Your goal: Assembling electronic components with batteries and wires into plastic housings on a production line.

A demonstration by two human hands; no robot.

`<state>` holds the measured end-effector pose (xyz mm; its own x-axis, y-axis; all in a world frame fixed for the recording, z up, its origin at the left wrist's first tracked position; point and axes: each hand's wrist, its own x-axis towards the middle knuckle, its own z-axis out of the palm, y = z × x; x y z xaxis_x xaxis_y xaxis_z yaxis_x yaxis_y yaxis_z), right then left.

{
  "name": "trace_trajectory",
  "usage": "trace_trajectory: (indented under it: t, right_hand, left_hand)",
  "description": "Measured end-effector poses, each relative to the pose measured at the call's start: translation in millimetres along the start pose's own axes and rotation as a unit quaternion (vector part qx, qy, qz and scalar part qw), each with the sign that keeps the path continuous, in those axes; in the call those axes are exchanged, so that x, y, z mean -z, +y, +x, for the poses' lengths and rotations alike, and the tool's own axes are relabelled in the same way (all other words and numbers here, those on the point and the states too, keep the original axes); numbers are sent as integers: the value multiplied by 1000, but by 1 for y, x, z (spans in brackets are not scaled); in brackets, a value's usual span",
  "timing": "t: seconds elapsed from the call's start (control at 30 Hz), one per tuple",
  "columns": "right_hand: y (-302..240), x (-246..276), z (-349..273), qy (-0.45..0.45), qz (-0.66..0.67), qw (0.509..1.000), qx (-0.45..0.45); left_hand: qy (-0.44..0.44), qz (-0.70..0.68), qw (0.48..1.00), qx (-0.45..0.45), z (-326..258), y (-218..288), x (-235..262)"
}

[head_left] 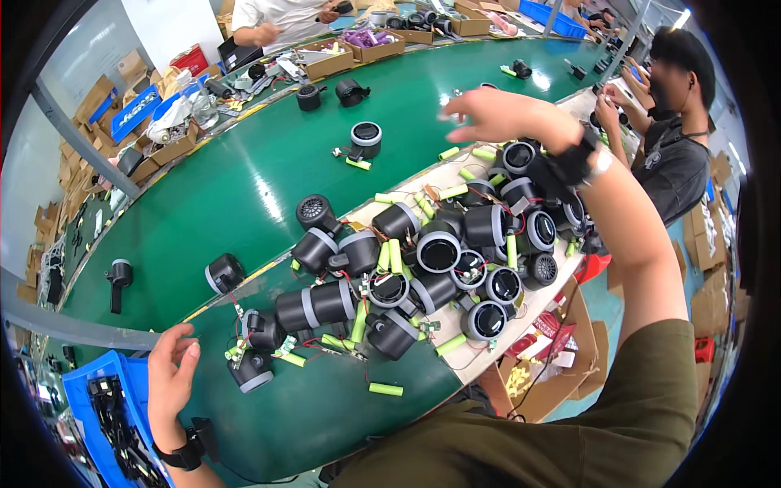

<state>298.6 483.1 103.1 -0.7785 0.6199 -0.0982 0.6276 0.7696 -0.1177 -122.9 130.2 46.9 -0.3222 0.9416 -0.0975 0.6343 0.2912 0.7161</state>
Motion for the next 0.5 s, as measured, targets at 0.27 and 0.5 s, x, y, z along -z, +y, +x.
trace_trajectory:
  t: [0.27,0.5]
  right_hand:
    - [-36,-80,158,-80,-54,993,-67]
    - [-38,-66,159,-138,-34,990,16]
  left_hand:
    - [27,-24,999,-7,-32,-3,3]
    - [26,-10,998,62,-79,-47,11]
